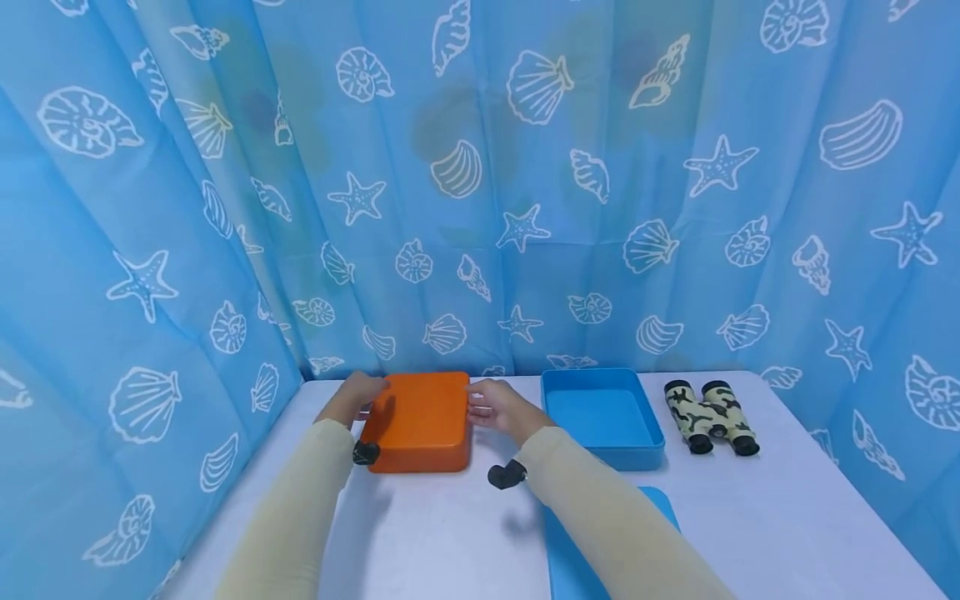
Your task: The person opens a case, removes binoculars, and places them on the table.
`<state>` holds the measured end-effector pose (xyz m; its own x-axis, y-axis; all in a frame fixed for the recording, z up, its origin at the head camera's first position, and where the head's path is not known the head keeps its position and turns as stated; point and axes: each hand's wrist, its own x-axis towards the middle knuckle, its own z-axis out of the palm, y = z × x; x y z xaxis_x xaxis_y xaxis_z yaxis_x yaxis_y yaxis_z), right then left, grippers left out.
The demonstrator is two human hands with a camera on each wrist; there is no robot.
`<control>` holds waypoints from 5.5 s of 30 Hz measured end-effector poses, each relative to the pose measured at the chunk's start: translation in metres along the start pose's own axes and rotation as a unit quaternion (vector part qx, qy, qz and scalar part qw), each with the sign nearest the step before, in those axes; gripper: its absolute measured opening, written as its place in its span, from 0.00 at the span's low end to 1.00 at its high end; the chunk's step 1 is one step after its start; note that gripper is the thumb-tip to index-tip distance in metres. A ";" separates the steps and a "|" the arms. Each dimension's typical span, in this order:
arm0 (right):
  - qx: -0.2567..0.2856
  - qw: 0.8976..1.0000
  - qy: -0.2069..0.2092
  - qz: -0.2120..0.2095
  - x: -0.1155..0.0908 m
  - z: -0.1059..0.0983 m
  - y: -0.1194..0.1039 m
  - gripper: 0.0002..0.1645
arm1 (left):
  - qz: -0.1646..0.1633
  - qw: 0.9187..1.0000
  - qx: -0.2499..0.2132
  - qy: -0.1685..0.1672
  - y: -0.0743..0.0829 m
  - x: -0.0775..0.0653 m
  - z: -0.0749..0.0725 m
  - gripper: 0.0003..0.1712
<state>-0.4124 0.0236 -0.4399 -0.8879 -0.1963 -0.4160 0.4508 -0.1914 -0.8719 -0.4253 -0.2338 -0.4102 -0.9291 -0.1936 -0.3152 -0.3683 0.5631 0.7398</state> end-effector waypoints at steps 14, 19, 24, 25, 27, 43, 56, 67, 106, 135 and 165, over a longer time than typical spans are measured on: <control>-0.009 1.000 0.010 0.023 0.006 0.000 -0.007 0.30 | -0.061 0.998 -0.006 -0.027 -0.009 0.002 -0.008 0.32; 0.007 1.000 0.002 0.023 0.006 0.000 -0.007 0.33 | -0.066 0.997 -0.026 -0.034 -0.012 0.001 -0.012 0.33; 0.036 0.999 -0.008 0.028 0.008 -0.001 -0.003 0.32 | -0.077 0.996 -0.022 -0.028 -0.013 -0.003 -0.011 0.31; 0.037 0.999 -0.010 0.028 0.009 -0.001 -0.002 0.31 | -0.075 0.997 -0.018 -0.027 -0.013 -0.004 -0.011 0.30; 0.036 0.999 -0.013 0.026 0.012 -0.002 -0.001 0.29 | -0.071 0.997 -0.012 -0.024 -0.013 -0.003 -0.011 0.27; -0.081 0.996 -0.027 0.003 0.014 -0.005 -0.005 0.22 | -0.050 0.997 -0.013 -0.051 -0.013 -0.006 -0.018 0.26; -0.117 0.993 0.009 -0.034 0.004 0.001 0.003 0.25 | -0.020 0.997 -0.022 -0.076 -0.017 -0.019 -0.025 0.25; -0.147 0.988 -0.037 -0.037 -0.024 -0.004 0.016 0.23 | -0.001 0.995 -0.023 -0.094 -0.036 -0.047 -0.027 0.24; -0.232 0.959 -0.159 0.025 -0.097 -0.012 0.083 0.10 | -0.004 0.989 0.056 -0.136 -0.104 -0.129 -0.010 0.18; -0.346 0.917 -0.185 0.071 -0.105 -0.012 0.092 0.08 | -0.020 0.982 0.118 -0.147 -0.123 -0.131 0.004 0.14; -0.682 0.707 -0.028 -0.185 -0.094 0.003 0.042 0.14 | 0.208 0.934 0.289 0.038 -0.083 -0.094 0.002 0.46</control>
<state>-0.3100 0.0311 -0.4363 -0.8998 -0.4203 -0.1169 -0.3523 0.8581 -0.3736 -0.3078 -0.2606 -0.4431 -0.9955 0.0936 -0.0132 0.0837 0.9374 0.3381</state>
